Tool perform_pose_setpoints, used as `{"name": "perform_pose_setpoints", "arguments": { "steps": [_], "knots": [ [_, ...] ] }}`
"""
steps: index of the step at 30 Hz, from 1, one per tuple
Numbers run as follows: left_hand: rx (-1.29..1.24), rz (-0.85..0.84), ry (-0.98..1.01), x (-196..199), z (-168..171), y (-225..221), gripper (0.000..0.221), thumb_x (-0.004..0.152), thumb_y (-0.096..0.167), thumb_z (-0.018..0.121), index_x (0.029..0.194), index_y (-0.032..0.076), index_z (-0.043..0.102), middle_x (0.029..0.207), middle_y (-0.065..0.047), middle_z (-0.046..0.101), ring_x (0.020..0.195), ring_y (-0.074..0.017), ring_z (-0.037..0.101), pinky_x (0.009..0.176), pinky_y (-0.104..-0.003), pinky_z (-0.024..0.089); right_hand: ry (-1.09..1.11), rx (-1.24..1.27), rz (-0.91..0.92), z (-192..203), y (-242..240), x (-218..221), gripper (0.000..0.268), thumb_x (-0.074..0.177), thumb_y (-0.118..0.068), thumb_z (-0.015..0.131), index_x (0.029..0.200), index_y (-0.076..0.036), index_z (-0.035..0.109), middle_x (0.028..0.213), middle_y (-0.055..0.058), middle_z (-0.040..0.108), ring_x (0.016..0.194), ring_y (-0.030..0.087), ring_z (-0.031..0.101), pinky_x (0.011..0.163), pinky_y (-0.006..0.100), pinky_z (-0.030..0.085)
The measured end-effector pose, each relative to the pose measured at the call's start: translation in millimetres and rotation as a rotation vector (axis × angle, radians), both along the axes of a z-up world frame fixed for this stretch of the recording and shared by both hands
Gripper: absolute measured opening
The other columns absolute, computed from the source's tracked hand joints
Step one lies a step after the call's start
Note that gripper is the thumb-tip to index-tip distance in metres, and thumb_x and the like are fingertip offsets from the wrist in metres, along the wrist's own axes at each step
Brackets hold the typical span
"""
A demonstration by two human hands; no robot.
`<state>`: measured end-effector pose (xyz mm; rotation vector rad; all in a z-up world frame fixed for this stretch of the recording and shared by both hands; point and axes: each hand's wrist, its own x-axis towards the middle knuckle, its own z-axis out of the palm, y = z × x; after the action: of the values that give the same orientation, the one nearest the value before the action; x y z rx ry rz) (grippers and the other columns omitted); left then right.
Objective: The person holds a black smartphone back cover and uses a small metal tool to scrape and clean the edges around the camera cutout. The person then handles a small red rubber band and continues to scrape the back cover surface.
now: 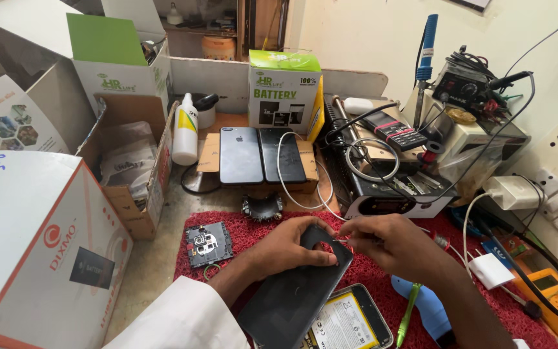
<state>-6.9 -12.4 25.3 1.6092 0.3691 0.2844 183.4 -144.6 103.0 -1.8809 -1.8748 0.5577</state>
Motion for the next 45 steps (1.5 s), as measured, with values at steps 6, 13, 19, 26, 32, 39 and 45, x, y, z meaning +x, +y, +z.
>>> {"name": "perform_pose_setpoints", "arguments": {
  "steps": [6,13,19,26,32,39,45],
  "knots": [
    [0.069,0.001,-0.044,2,-2,0,0.053,0.075,0.023,0.089,0.12,0.005,0.068,0.102,0.0,0.07,0.092,-0.0055,0.064,0.083,-0.023,0.053,-0.016,0.045,0.082,5,-3,-1,0.021,0.081,-0.01,0.078,0.1,-0.005,0.072,0.092,0.006,0.072,0.084,0.017,0.075,0.072,0.031,0.062],
    [0.001,0.0,-0.017,1,-1,-1,0.053,0.075,0.025,0.088,0.121,0.008,0.066,0.099,0.0,0.069,0.089,-0.0068,0.064,0.08,-0.024,0.054,0.011,0.074,0.134,2,-4,6,0.023,0.08,-0.003,0.074,0.103,-0.006,0.075,0.098,0.007,0.07,0.085,0.019,0.073,0.068,0.033,0.059],
    [0.033,0.0,-0.032,1,0,-1,0.051,0.077,0.025,0.087,0.12,0.007,0.067,0.099,0.0,0.069,0.089,-0.006,0.064,0.079,-0.024,0.053,-0.036,0.121,0.136,0,-2,10,0.024,0.084,-0.005,0.072,0.108,-0.008,0.075,0.095,0.006,0.074,0.082,0.018,0.074,0.068,0.033,0.059],
    [-0.122,-0.057,-0.054,4,-7,0,0.036,0.088,0.024,0.078,0.117,0.004,0.067,0.097,-0.004,0.074,0.088,-0.0086,0.07,0.081,-0.026,0.057,-0.051,0.009,0.056,3,-2,6,0.022,0.081,-0.008,0.078,0.102,-0.008,0.074,0.09,0.008,0.069,0.074,0.019,0.07,0.063,0.035,0.057],
    [-0.166,-0.098,-0.109,4,-9,2,0.038,0.089,0.018,0.077,0.122,0.003,0.063,0.099,-0.004,0.074,0.091,-0.0081,0.07,0.084,-0.026,0.057,-0.043,0.049,0.109,3,-3,8,0.022,0.084,-0.008,0.073,0.105,-0.009,0.078,0.095,0.005,0.073,0.08,0.016,0.074,0.065,0.032,0.058],
    [-0.185,-0.093,-0.083,-1,-1,0,0.047,0.085,0.014,0.079,0.128,0.005,0.06,0.104,-0.004,0.072,0.09,-0.0089,0.069,0.081,-0.027,0.057,0.001,0.052,0.095,2,-3,9,0.02,0.083,-0.013,0.077,0.102,-0.007,0.073,0.088,0.005,0.072,0.076,0.018,0.074,0.066,0.033,0.059],
    [-0.168,-0.132,-0.12,-1,-2,1,0.052,0.087,0.008,0.076,0.135,0.004,0.057,0.106,-0.005,0.07,0.094,-0.009,0.067,0.082,-0.026,0.056,-0.052,0.081,0.143,1,-3,12,0.016,0.083,-0.012,0.077,0.098,-0.007,0.076,0.085,0.005,0.068,0.072,0.019,0.071,0.06,0.034,0.056]
  ]
}}
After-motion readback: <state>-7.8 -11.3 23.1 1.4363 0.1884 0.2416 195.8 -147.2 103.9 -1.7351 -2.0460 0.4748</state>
